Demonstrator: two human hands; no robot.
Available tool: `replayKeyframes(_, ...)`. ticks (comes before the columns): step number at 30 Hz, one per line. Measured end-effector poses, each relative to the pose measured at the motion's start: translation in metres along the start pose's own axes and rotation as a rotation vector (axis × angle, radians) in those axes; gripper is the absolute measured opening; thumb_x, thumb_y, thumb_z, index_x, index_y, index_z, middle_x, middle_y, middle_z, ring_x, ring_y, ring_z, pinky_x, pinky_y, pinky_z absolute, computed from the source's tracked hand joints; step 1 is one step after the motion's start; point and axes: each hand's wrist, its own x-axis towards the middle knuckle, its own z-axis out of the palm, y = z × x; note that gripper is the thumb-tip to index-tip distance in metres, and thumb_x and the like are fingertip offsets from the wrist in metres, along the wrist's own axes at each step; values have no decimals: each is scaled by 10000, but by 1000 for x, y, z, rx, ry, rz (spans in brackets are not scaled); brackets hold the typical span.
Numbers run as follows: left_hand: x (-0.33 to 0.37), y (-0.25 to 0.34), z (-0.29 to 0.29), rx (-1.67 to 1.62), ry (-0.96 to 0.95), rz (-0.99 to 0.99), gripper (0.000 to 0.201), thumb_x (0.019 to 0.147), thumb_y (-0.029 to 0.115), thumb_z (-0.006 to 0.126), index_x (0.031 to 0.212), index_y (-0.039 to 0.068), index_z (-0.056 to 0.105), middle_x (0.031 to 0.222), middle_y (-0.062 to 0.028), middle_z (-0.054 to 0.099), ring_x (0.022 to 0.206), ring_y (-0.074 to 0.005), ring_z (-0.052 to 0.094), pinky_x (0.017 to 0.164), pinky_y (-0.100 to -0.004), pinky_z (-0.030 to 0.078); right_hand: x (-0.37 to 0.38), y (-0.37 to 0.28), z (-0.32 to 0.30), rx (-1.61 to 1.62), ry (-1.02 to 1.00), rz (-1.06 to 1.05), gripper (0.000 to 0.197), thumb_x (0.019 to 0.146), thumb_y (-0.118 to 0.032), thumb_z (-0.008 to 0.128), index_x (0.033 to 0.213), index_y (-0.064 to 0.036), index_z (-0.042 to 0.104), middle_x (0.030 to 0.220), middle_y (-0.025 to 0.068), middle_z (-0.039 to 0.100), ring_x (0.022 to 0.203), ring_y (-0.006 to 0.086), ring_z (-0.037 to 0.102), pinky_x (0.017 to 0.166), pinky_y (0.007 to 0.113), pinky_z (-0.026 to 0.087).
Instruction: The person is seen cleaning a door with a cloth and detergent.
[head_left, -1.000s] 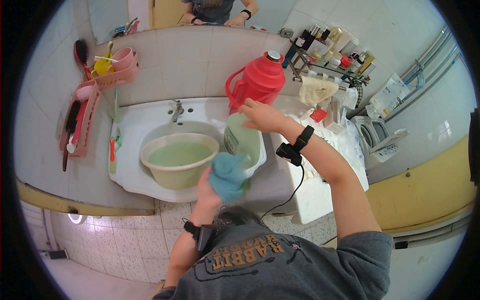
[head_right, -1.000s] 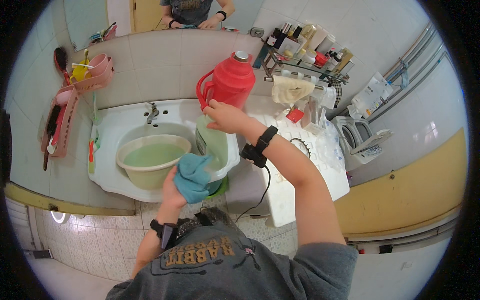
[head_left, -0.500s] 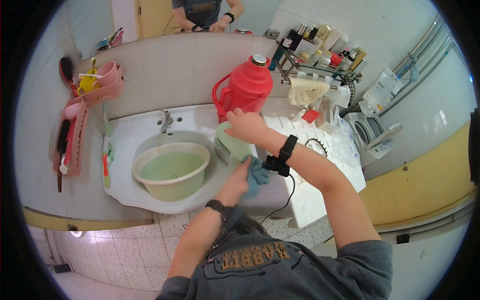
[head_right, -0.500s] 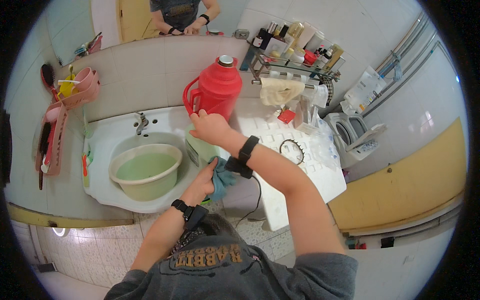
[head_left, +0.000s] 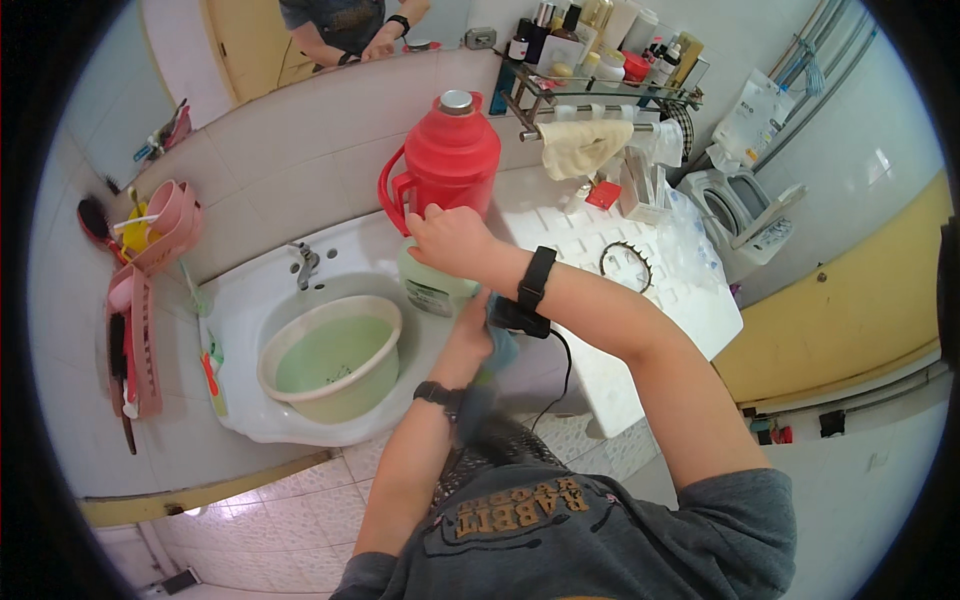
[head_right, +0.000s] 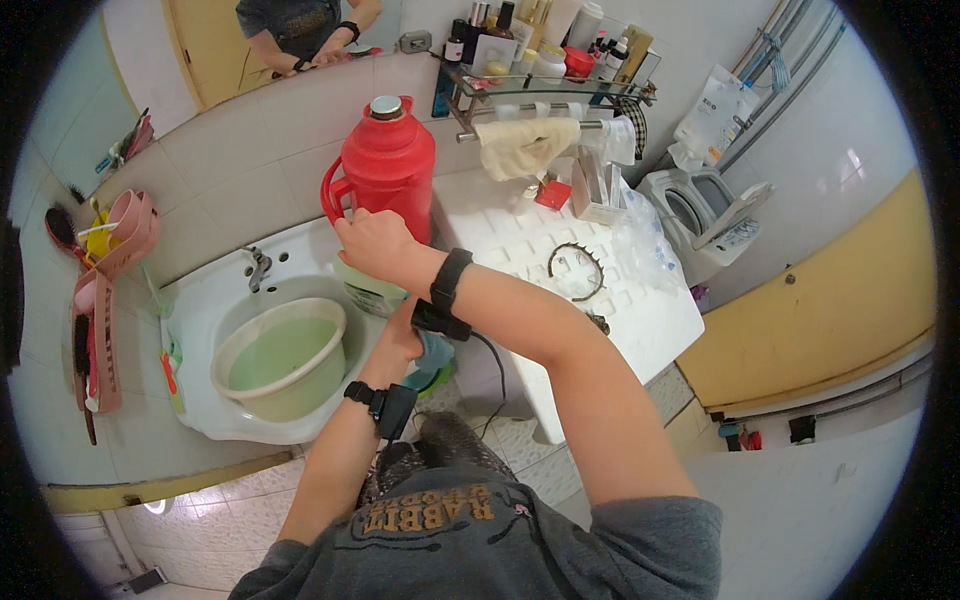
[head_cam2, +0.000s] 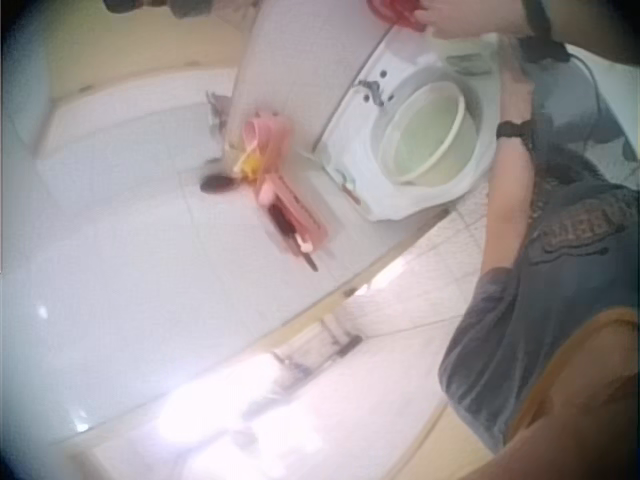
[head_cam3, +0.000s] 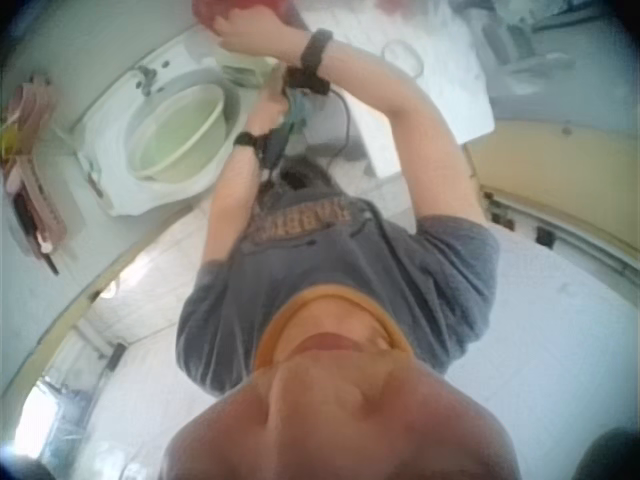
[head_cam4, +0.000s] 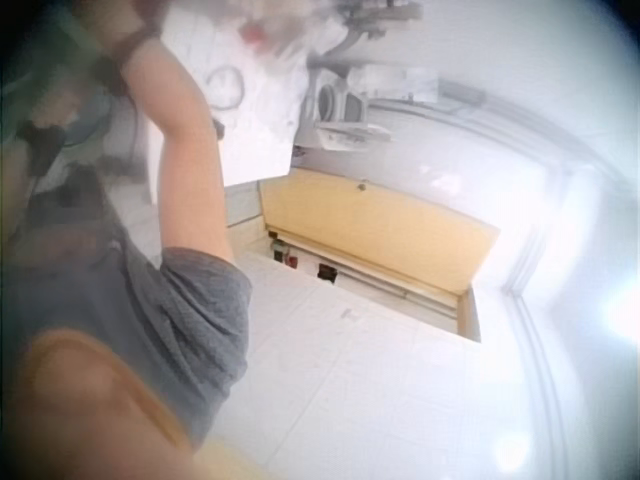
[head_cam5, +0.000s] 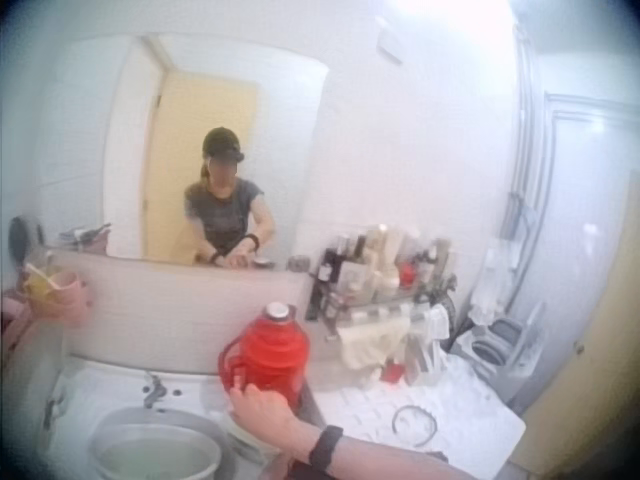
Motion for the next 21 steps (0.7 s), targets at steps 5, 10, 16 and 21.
replayKeyframes(5, 13, 13, -16, 0, 65, 24, 347, 840, 185, 560, 1149, 38, 502, 1121, -64, 565, 1018, -218, 538, 847, -333, 436, 10, -1, 3, 60, 104, -60, 310, 726, -312, 617, 885, -58, 536, 762, 101, 563, 668, 231, 588, 473, 340, 481)
replayKeyframes(10, -19, -6, -3, 982, -239, 628, 612, 621, -65, 562, 1215, 4, 429, 1168, -96, 519, 1101, -216, 478, 945, -311, 356, -5, 19, 3, 57, 66, -13, 395, 739, -340, 593, 1002, -52, 531, 897, 148, 546, 712, 271, 594, 465, 370, 479)
replayKeyframes(16, -69, -28, -67, -73, -111, -31, 422, 926, 351, 341, 1171, 39, 483, 1186, -135, 523, 1101, -289, 484, 981, -444, 341, -61, -10, -40, 524, 223, 246, 468, 798, -331, 550, 1149, -42, 438, 1069, 192, 454, 864, 355, 538, 697, 450, 463)
replayKeyframes(21, -104, -80, -41, -178, -141, -459, 455, 932, 369, 291, 1217, 46, 438, 1273, -128, 447, 1139, -311, 446, 981, -494, 319, -225, -20, -21, 733, 317, 492, 318, 810, -260, 537, 1030, -30, 527, 962, 174, 494, 894, 354, 508, 773, 413, 419)
